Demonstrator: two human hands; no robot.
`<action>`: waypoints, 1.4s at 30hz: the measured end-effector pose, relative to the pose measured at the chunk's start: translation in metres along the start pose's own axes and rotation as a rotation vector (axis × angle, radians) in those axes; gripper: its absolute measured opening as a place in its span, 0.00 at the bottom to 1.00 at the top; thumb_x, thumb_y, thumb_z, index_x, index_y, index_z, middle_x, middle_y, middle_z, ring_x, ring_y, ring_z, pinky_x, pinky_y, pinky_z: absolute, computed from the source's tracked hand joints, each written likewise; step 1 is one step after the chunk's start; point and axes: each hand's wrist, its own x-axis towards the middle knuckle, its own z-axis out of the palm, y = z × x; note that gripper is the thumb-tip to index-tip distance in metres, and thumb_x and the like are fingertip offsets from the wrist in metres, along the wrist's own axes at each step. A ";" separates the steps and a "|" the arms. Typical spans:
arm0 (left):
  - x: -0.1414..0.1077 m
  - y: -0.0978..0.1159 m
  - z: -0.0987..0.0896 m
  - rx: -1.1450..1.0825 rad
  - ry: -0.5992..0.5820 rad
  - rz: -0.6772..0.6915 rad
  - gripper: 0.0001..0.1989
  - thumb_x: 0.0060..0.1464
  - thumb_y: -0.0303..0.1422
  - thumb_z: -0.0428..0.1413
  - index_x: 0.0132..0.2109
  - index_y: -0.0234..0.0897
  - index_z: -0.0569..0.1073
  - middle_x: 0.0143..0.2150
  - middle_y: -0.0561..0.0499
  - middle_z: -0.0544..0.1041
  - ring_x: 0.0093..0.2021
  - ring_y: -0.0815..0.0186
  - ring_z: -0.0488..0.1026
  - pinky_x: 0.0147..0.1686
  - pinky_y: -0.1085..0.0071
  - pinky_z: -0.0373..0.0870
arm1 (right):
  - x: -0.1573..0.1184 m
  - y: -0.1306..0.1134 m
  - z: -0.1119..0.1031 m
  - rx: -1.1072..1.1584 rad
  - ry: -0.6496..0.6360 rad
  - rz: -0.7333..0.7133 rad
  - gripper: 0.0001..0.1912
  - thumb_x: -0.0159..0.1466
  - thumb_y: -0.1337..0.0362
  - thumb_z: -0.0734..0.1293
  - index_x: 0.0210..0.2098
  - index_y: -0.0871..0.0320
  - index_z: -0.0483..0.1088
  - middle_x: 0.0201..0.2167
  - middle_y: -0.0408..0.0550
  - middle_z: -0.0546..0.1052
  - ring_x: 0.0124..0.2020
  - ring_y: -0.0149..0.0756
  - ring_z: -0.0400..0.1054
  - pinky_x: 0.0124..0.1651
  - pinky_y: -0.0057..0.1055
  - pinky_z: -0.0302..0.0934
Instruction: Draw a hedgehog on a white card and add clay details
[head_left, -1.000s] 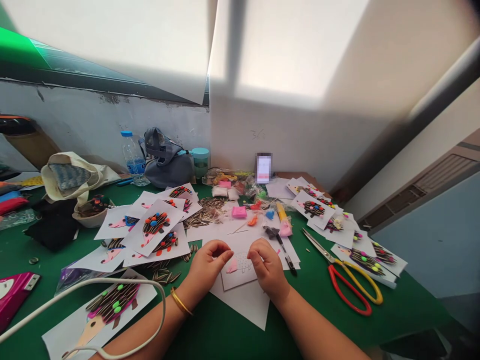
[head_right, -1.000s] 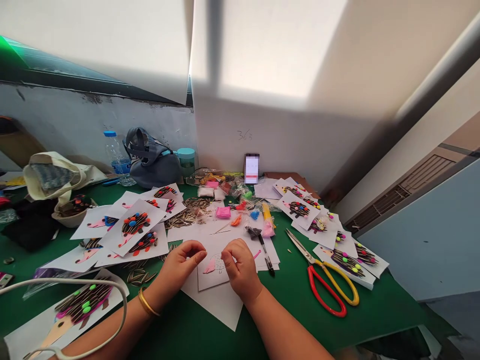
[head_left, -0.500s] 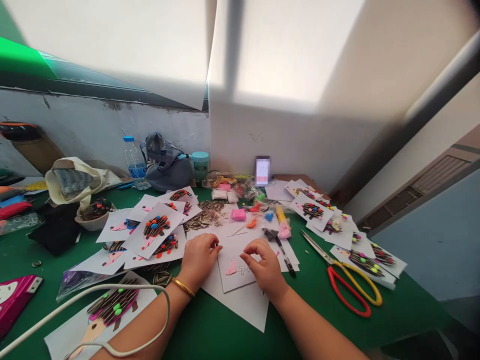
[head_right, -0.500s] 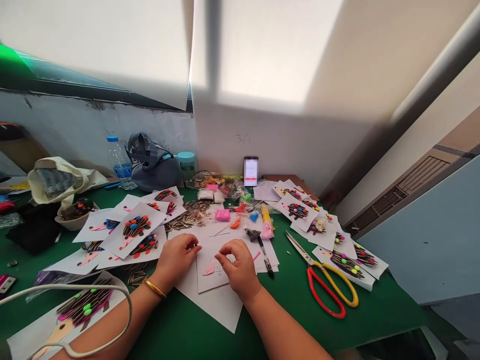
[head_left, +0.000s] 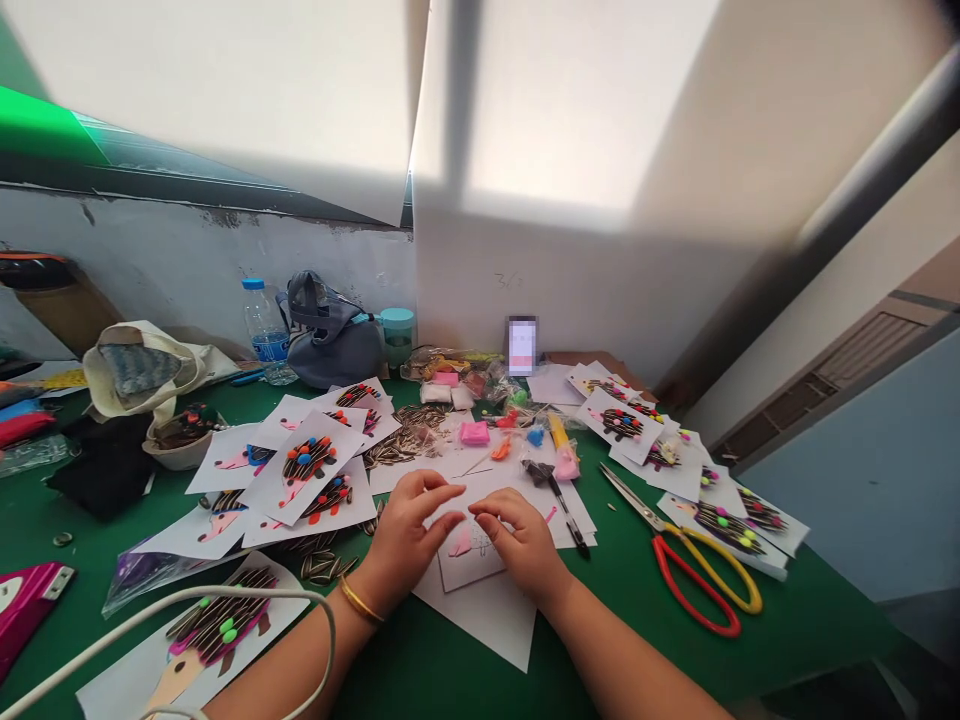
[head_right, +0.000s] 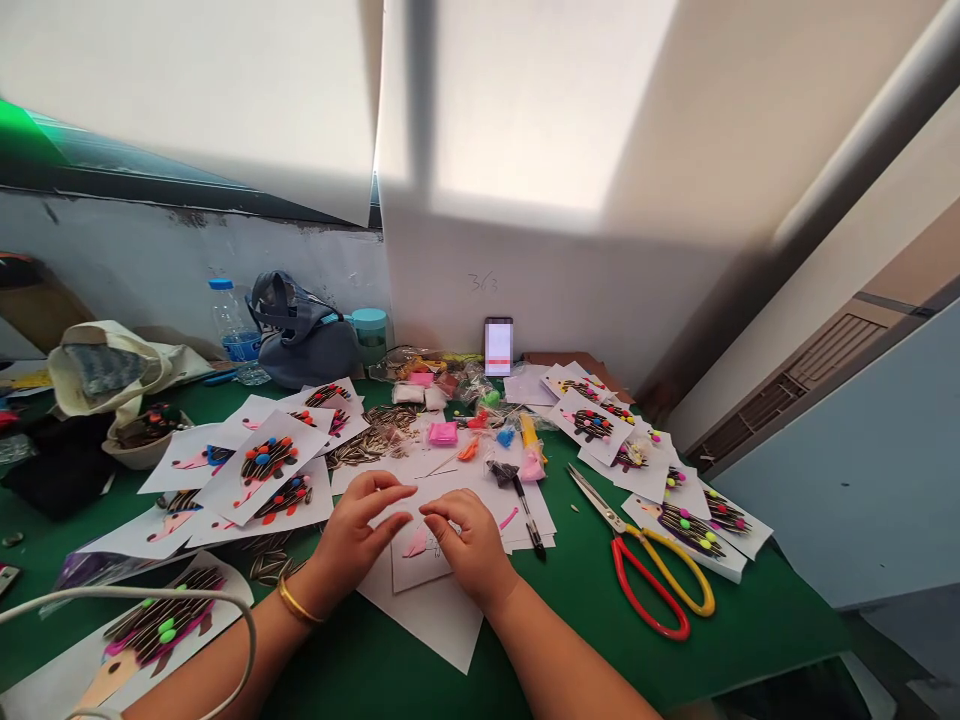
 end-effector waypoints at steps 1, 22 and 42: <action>-0.002 0.005 0.000 -0.024 -0.008 0.056 0.14 0.59 0.39 0.57 0.51 0.44 0.74 0.44 0.47 0.72 0.45 0.61 0.70 0.45 0.63 0.68 | 0.000 -0.001 0.000 0.024 -0.036 0.003 0.11 0.68 0.57 0.63 0.39 0.53 0.75 0.35 0.47 0.77 0.41 0.38 0.69 0.45 0.35 0.62; -0.004 0.017 -0.006 -0.165 0.024 -0.097 0.11 0.64 0.31 0.47 0.34 0.38 0.71 0.36 0.48 0.72 0.40 0.63 0.70 0.42 0.64 0.68 | 0.001 0.003 -0.016 -0.062 -0.013 -0.032 0.18 0.71 0.56 0.56 0.46 0.54 0.75 0.36 0.48 0.79 0.41 0.38 0.70 0.47 0.38 0.63; 0.000 0.015 -0.003 0.018 -0.201 -0.168 0.09 0.59 0.36 0.55 0.31 0.39 0.72 0.34 0.50 0.75 0.38 0.61 0.70 0.40 0.63 0.67 | 0.005 0.016 -0.022 -0.323 -0.037 0.009 0.15 0.70 0.59 0.58 0.39 0.54 0.76 0.35 0.47 0.79 0.40 0.39 0.71 0.45 0.37 0.62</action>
